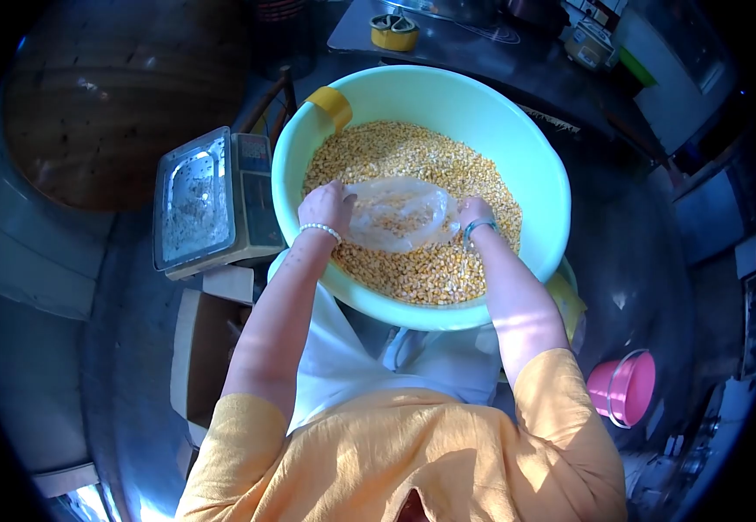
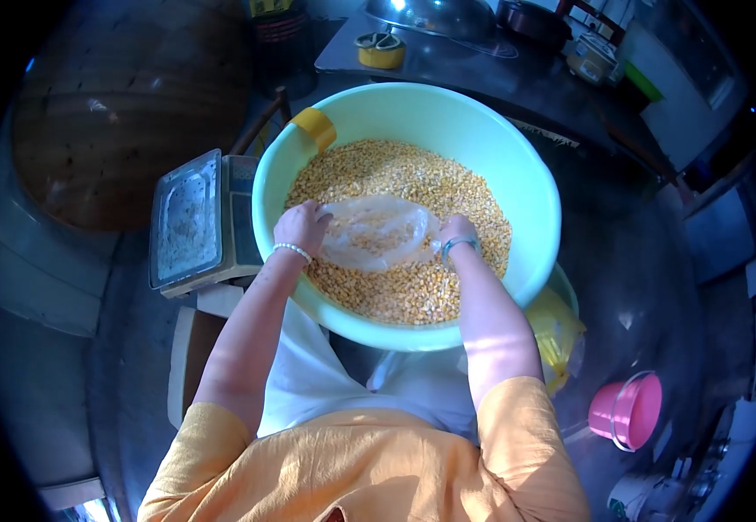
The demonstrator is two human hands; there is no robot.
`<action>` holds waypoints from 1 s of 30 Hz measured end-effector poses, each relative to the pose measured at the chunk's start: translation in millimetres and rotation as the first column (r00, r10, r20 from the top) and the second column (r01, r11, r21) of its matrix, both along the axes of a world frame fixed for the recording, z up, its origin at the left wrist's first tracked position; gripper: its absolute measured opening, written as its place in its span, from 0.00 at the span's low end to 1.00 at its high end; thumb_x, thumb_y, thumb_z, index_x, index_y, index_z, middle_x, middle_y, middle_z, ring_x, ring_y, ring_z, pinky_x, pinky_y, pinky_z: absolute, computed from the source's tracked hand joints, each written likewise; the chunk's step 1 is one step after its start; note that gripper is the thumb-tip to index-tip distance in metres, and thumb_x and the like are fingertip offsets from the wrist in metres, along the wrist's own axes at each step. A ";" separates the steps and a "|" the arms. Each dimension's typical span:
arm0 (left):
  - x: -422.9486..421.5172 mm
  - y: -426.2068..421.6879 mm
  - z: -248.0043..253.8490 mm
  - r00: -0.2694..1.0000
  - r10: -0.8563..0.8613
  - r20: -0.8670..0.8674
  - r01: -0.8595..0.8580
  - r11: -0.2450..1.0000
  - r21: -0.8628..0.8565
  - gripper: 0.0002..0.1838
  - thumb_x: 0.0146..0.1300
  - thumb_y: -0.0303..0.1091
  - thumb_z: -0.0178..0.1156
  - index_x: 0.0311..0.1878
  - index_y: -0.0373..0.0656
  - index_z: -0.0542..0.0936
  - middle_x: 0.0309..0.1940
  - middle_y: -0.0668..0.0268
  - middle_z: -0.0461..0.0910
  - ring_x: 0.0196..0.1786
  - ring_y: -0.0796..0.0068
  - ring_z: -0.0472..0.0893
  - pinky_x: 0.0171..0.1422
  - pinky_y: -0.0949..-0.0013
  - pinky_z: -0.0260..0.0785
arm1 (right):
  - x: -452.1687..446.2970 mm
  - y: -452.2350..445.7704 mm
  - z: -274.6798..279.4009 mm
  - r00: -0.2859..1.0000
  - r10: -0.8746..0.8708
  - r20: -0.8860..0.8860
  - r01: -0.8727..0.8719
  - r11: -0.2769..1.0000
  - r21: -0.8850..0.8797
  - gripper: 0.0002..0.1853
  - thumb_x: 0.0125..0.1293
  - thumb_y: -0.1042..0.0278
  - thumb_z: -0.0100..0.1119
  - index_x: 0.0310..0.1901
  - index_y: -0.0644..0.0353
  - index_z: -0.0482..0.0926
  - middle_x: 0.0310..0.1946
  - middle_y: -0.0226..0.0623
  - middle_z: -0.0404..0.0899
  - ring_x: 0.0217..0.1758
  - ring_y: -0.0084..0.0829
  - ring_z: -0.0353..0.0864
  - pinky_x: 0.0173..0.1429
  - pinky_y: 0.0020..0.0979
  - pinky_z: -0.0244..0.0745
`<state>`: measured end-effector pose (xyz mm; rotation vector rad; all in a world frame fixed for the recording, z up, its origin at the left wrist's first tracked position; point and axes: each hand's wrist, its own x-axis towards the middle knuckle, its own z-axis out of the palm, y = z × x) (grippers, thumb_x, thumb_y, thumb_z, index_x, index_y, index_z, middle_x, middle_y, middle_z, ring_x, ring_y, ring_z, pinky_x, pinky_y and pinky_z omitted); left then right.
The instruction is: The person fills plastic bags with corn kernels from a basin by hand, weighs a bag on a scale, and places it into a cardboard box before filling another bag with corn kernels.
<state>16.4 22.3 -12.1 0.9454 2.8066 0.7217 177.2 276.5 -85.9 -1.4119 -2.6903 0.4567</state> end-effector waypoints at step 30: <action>-4.0 0.9 -1.4 1.000 -0.018 0.017 0.018 1.000 -0.009 0.10 0.53 0.37 0.57 0.35 0.44 0.79 0.36 0.55 0.80 0.42 0.55 0.79 0.48 0.57 0.70 | -68.2 -148.4 43.8 0.737 0.673 -0.064 -0.675 0.727 -0.126 0.12 0.57 0.61 0.54 0.33 0.60 0.82 0.33 0.51 0.79 0.40 0.47 0.79 0.47 0.42 0.73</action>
